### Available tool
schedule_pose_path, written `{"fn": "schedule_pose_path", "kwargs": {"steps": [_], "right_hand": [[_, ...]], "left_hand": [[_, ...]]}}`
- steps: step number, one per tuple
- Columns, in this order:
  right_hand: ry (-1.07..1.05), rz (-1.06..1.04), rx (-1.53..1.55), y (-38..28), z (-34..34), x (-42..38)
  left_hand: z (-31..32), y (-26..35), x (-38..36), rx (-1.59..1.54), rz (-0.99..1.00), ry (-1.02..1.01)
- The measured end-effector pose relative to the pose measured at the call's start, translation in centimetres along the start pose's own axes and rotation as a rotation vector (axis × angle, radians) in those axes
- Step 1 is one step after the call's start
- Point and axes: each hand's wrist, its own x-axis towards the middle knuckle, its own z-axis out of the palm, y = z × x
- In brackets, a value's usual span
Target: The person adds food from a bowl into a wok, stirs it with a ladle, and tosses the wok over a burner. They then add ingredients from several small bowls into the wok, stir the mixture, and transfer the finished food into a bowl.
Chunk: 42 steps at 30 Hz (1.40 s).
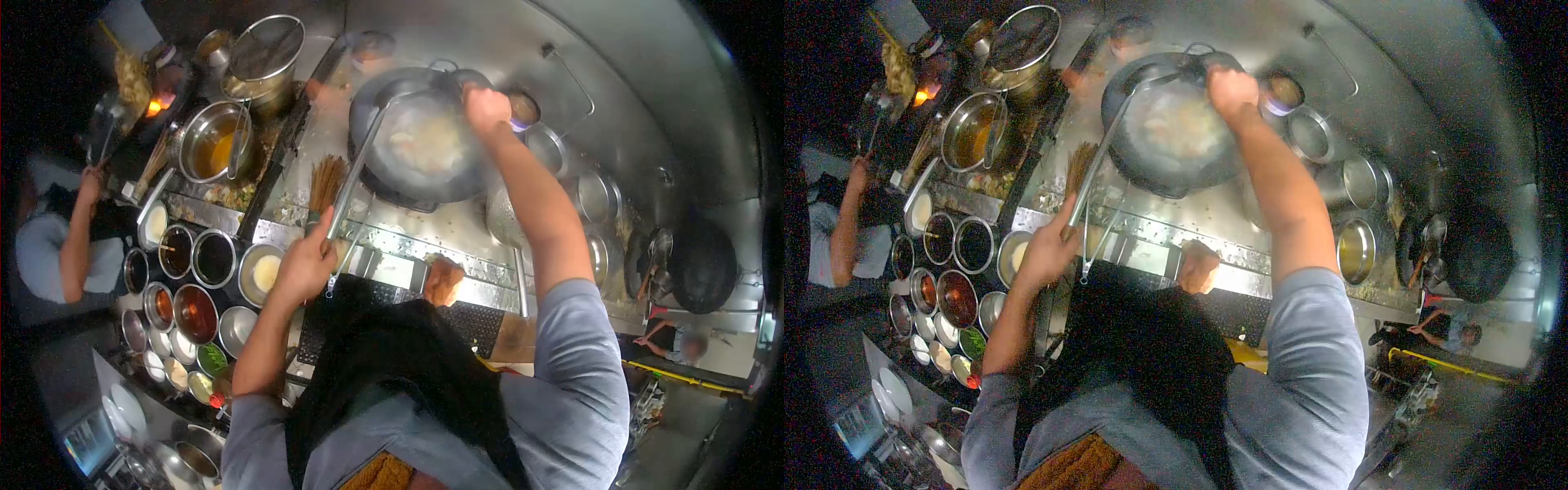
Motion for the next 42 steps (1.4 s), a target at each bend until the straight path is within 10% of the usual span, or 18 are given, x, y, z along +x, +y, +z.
{"fn": "schedule_pose_path", "kwargs": {"steps": [6, 15, 23, 25, 33, 37, 42], "right_hand": [[0.108, -0.11, -0.071, 3.2, -0.5, -2.2], [0.692, 1.424, 0.719, 11.2, 6.2, -42.5], [1.062, 2.867, -0.015, -15.5, 12.1, -92.1], [1.82, 2.651, -0.127, -21.1, 11.4, -96.6], [2.737, 2.359, -0.293, -20.3, 5.7, -105.4], [2.587, 2.517, -0.473, -20.9, 4.5, -107.5], [2.987, 2.351, -0.419, -27.1, 12.2, -109.4]], "left_hand": [[0.7, 1.9, -0.4, 0.093, 0.06, 0.041], [10.2, 6.2, -0.4, -0.679, 0.09, -0.065], [14.2, 9.8, 1.8, -0.56, 0.173, -0.345], [15.5, 10.3, 2.6, -0.527, 0.207, -0.414], [19.7, 14.5, -2.7, -0.465, 0.303, -0.465], [19.9, 13.6, -4.0, -0.456, 0.252, -0.459], [22.1, 14.4, -6.5, -0.351, 0.273, -0.435]]}}
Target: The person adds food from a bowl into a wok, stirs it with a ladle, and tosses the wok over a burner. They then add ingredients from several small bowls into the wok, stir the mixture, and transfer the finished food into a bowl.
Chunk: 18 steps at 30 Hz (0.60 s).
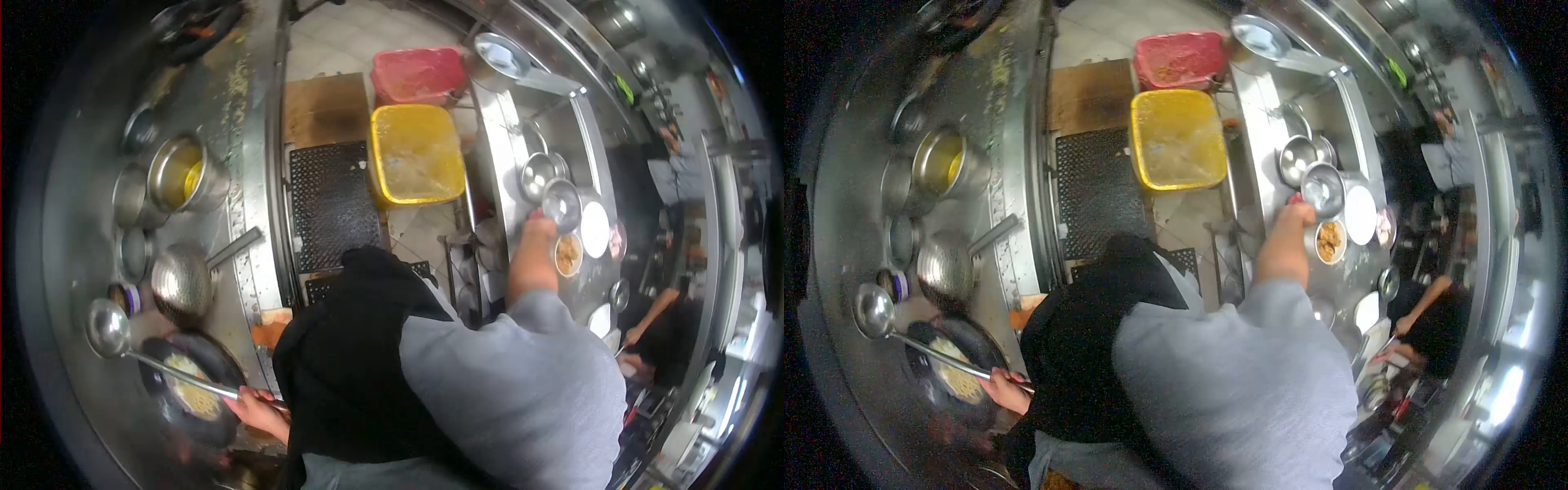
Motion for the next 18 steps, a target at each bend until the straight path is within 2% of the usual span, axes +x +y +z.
{"fn": "schedule_pose_path", "kwargs": {"steps": [3, 5, 9, 11, 13, 15, 17, 18], "right_hand": [[0.044, 0.011, 0.11, 0.3, 1.2, 1.5], [-0.001, -0.068, 0.137, -0.5, 3.1, 1.9], [-0.043, -0.118, 0.172, -5.0, 7.3, 1.4], [-0.119, -0.204, -0.17, -6.7, 9.7, 2.6], [-0.19, -0.14, -0.165, -7.3, 12.1, 4.7], [-0.244, -0.063, -0.168, -6.2, 12.5, 6.7], [-0.755, -0.537, -1.101, -5.3, 13.2, 6.4], [-0.761, -0.536, -1.101, -3.3, 12.9, 5.8]], "left_hand": [[0.9, -0.5, 2.7, -0.002, -0.051, -0.024], [2.5, 0.7, 3.8, 0.026, -0.054, -0.05], [7.1, 3.9, 4.1, 0.046, -0.038, -0.029], [8.5, 4.3, 4.9, 0.048, -0.008, -0.057], [10.3, 4.7, 4.4, 0.028, 0.028, -0.024], [11.4, 5.4, 4.5, 0.065, 0.031, -0.081], [12.3, 5.4, 4.7, 0.056, 0.035, -0.079], [12.7, 5.3, 4.9, 0.042, 0.025, -0.096]]}}
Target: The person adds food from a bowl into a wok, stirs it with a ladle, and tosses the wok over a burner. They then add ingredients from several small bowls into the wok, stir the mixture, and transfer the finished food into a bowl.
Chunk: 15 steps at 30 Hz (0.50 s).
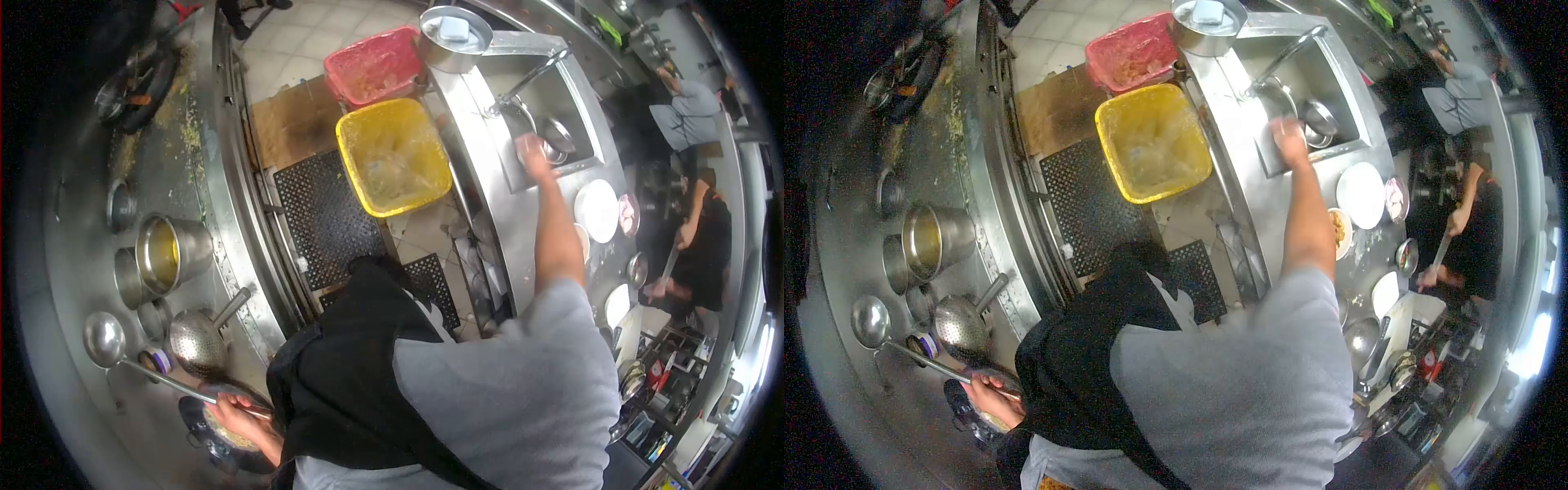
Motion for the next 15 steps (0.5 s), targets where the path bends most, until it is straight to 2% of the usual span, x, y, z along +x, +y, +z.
{"fn": "schedule_pose_path", "kwargs": {"steps": [2, 3, 5, 6, 8, 10, 12, 13, 15], "right_hand": [[0.107, -0.627, -0.785, 2.4, 4.3, -2.6], [0.099, -0.621, -0.779, 2.2, 3.9, -2.8], [-0.269, -0.169, -0.887, -2.3, 1.8, -3.1], [-0.241, -0.145, -0.814, -2.1, 1.6, -3.9], [-0.138, -0.277, -0.828, -0.5, 2.1, -5.0], [-0.295, -0.233, -0.94, -5.1, 2.3, -9.0], [-0.415, -0.352, -1.081, -2.4, 3.4, -10.0], [-0.385, -0.487, -1.04, -1.6, 3.5, -10.7], [-0.382, -0.354, -1.1, -4.4, 3.7, -11.7]], "left_hand": [[0.6, 0.1, -0.5, -0.009, -0.011, -0.001], [1.2, 0.6, -0.6, -0.037, -0.028, -0.016], [1.9, 0.9, -0.7, -0.072, -0.048, -0.026], [2.0, 0.7, -0.6, -0.077, -0.058, -0.03], [2.3, 0.0, -0.5, -0.107, -0.064, -0.002], [2.2, -0.4, -0.7, -0.134, -0.074, -0.003], [2.9, 0.2, -1.6, -0.158, -0.074, 0.028], [2.9, 0.2, -1.8, -0.171, -0.056, 0.029], [2.3, -0.4, -2.0, -0.195, -0.06, 0.04]]}}
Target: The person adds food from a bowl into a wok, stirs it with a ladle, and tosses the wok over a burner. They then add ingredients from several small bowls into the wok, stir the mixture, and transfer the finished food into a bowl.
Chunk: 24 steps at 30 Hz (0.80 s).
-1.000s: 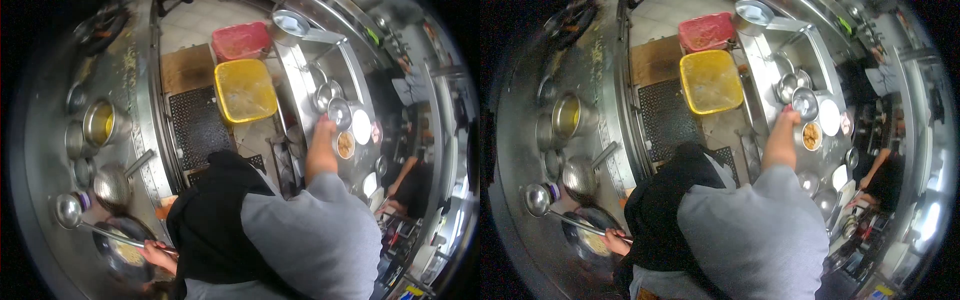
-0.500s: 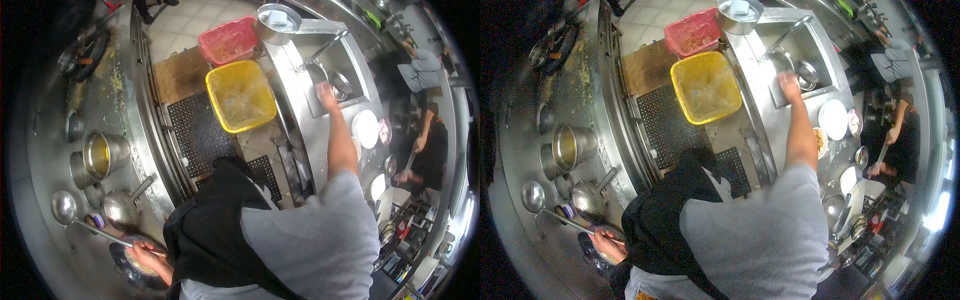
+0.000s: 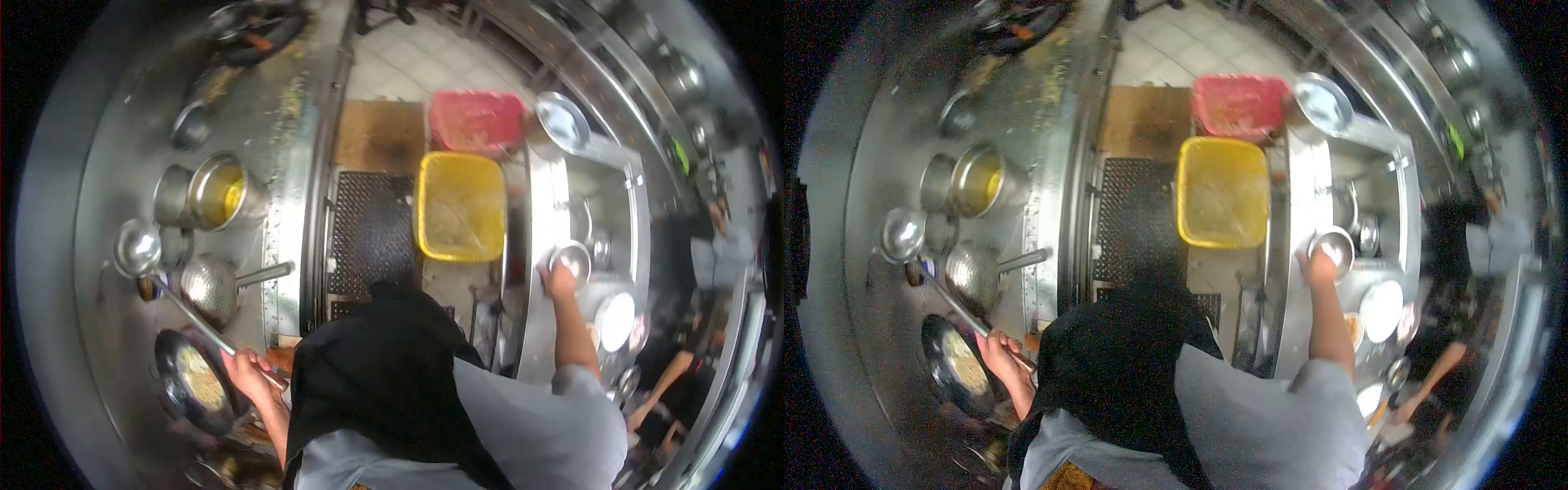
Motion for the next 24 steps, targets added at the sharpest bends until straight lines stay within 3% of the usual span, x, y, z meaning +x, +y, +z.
{"fn": "schedule_pose_path", "kwargs": {"steps": [4, 6, 7, 8, 9, 10, 11, 13, 14, 16, 17, 19, 20, 22, 24], "right_hand": [[0.217, 0.06, 0.1, -4.1, -6.0, -0.1], [0.395, -0.155, 0.195, -8.6, -7.4, 0.7], [0.415, -0.237, 0.302, -13.1, -7.9, 0.4], [0.385, -0.463, 0.568, -15.9, -5.2, 3.2], [0.257, -0.629, 0.632, -20.2, -3.7, 4.1], [-0.225, -0.516, 0.798, -25.0, -1.4, 4.8], [-0.445, -0.524, 0.854, -30.6, 0.7, 3.8], [-0.768, -0.688, 0.826, -41.2, 4.4, -0.7], [-1.039, -0.629, 0.934, -46.5, 3.7, -6.3], [-1.316, -0.918, 0.846, -54.3, 2.6, -16.5], [-1.302, -0.967, 0.827, -57.9, 1.5, -21.6], [-1.624, -1.363, 0.916, -65.2, 1.1, -30.4], [-1.687, -1.274, 0.919, -65.7, -2.3, -36.1], [-1.411, -1.248, 0.724, -69.5, -2.4, -42.5], [-1.206, -1.489, 0.838, -69.5, -1.9, -46.5]], "left_hand": [[-0.2, 0.5, -1.4, -0.167, -0.035, 0.028], [-1.9, -1.5, -1.1, -0.134, 0.001, 0.155], [-2.3, -1.4, -1.2, -0.307, 0.014, 0.021], [-3.4, -2.2, -1.7, -0.12, -0.024, 0.154], [-3.7, -0.8, -2.6, -0.1, -0.062, 0.183], [-4.9, -1.1, -3.2, -0.102, -0.045, 0.133], [-5.8, -1.4, -3.9, -0.104, -0.087, 0.154], [-7.5, -2.2, -7.0, -0.166, -0.059, 0.232], [-8.1, -2.3, -8.7, -0.172, -0.062, 0.248], [-10.3, -2.6, -13.7, -0.205, -0.025, 0.375], [-10.8, -2.9, -16.0, -0.189, -0.036, 0.419], [-12.0, -4.5, -21.2, -0.183, -0.05, 0.553], [-12.2, -4.0, -23.9, -0.118, -0.097, 0.61], [-12.5, -4.4, -28.3, -0.164, -0.076, 0.72], [-12.7, -5.1, -33.3, -0.205, -0.08, 0.839]]}}
